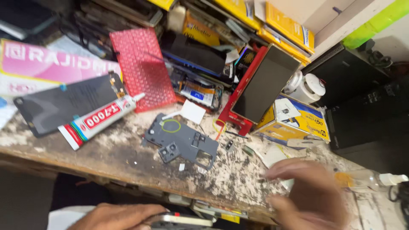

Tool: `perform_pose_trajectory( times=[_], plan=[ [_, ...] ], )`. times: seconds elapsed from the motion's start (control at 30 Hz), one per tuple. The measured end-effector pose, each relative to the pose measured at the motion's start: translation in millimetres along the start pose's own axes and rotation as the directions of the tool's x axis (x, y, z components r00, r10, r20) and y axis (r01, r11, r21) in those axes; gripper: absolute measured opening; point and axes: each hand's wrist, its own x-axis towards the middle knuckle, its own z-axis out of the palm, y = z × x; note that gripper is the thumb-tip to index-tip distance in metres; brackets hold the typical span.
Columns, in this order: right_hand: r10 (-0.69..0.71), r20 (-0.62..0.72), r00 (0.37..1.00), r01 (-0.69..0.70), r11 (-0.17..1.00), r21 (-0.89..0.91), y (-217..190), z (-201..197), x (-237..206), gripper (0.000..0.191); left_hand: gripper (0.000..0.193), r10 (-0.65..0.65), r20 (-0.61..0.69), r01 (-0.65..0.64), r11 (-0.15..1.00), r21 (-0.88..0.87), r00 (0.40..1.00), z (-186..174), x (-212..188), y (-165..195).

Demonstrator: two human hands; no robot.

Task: The person repairs a disassembled smartphone at a cluttered workbench. They hold the phone chassis with its battery exposed, pick up the back cover, align and press it onto the body, then use a screwdriver to work on the phone's internal components.

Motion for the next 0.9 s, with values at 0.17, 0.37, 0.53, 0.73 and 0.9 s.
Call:
perform_pose_trajectory(
  times=[0.17, 0.37, 0.53, 0.73, 0.9],
  plan=[
    [-0.132, -0.113, 0.985, 0.167, 0.904, 0.395, -34, -35, 48, 0.034, 0.043, -0.175, 0.164, 0.17, 0.984, 0.048, 0.971, 17, -8, -26],
    [-0.079, -0.076, 0.994, 0.106, 0.863, 0.493, -36, -38, 54, 0.033, 0.049, -0.336, 0.309, 0.285, 0.938, 0.198, 0.89, 31, 6, -44],
    [-0.029, -0.076, 0.997, 0.064, 0.855, 0.515, -61, -26, 67, 0.032, 0.044, -0.126, 0.12, 0.121, 0.992, 0.044, 0.985, 18, -8, -13],
    [0.062, -0.178, 0.982, 0.049, 0.827, 0.56, -74, 15, 82, 0.032, 0.036, -0.096, -0.041, 0.096, 0.995, -0.007, 0.995, -16, 17, 65],
    [0.075, -0.18, 0.981, 0.048, 0.8, 0.598, -65, 11, 58, 0.031, 0.032, -0.126, -0.092, 0.112, 0.983, -0.148, 0.988, -17, 28, 111]
  ],
)
